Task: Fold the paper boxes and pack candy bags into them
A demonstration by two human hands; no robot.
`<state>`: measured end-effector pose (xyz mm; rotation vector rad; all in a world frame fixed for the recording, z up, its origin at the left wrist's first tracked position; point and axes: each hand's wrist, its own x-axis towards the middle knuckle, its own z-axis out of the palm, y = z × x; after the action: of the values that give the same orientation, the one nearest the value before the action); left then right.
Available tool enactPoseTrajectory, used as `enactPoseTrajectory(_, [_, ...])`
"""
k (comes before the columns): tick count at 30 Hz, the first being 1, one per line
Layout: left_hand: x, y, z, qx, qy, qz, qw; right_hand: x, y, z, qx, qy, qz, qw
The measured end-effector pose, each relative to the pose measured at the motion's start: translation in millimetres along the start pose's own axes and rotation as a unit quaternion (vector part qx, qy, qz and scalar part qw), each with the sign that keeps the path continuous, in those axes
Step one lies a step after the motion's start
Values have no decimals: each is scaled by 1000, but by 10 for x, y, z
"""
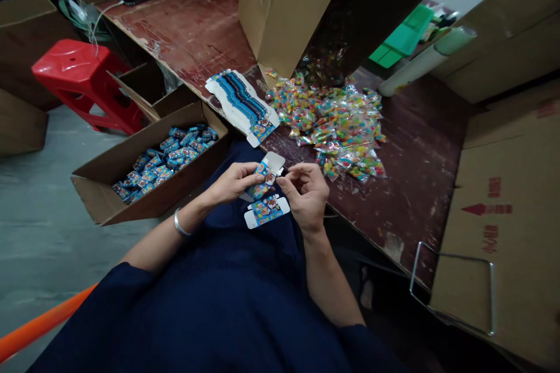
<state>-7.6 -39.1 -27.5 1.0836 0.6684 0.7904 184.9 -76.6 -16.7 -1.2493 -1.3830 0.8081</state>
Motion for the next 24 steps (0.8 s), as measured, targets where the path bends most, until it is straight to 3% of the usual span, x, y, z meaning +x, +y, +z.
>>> enactPoseTrajectory(2, [11,-43,58,1,70,34,997,-46,43,89,21,45,4,999])
enactPoseTrajectory(5, [10,-118,151,-4,156,69,985,-105,97,243,51,42,38,997])
enactPoseTrajectory(8, [2,-189,235,-20,217,94,971,-114,113,367,64,94,48,992])
enactPoseTrajectory(12, [-21,-253,293,-3,275,137,952,-59,131,447,59,140,10,988])
enactPoseTrajectory(14, [-37,-268,288,28,264,138,954,-35,160,451,42,147,-25,988])
enactPoseTrajectory(19, [-49,-211,183,35,171,115,978,-13,221,350,-18,107,-93,990])
enactPoseTrajectory(24, [-49,-65,82,45,83,79,992,38,202,220,-112,100,-184,971])
